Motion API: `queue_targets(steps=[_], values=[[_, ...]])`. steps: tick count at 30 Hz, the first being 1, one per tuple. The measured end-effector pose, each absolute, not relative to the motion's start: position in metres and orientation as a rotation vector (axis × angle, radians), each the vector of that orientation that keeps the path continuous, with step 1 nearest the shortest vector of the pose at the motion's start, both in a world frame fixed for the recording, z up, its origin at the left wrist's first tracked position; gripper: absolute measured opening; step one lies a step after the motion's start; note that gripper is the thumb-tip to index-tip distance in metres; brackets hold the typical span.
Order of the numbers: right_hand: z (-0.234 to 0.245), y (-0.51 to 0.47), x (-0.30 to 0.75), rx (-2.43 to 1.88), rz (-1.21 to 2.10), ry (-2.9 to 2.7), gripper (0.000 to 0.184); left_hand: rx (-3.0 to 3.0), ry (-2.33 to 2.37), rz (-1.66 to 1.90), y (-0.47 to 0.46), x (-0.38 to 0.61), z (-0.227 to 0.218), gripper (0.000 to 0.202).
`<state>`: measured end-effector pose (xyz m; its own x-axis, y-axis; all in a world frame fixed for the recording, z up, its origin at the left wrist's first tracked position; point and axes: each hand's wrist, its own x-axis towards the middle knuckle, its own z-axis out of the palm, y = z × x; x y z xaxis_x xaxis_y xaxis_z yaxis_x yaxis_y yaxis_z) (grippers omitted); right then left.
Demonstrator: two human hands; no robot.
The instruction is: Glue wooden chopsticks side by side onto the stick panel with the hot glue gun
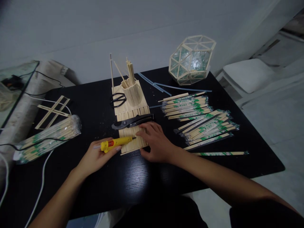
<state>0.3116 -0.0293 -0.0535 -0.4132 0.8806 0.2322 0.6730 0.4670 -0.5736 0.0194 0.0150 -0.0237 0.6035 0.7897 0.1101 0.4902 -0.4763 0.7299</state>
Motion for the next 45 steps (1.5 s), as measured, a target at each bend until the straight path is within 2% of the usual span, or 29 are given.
queue_targets(steps=[14,30,45], values=[[-0.052,-0.029,0.312,-1.286,0.550,-2.206,0.052,2.093,0.846,0.396,0.017,0.016,-0.014,0.035],[-0.052,-0.029,0.310,-1.294,0.561,-2.204,0.053,2.229,1.014,0.623,0.015,0.020,-0.023,0.035],[-0.051,-0.029,0.311,-1.297,0.565,-2.206,0.053,2.252,0.997,0.591,0.015,0.021,-0.021,0.037]])
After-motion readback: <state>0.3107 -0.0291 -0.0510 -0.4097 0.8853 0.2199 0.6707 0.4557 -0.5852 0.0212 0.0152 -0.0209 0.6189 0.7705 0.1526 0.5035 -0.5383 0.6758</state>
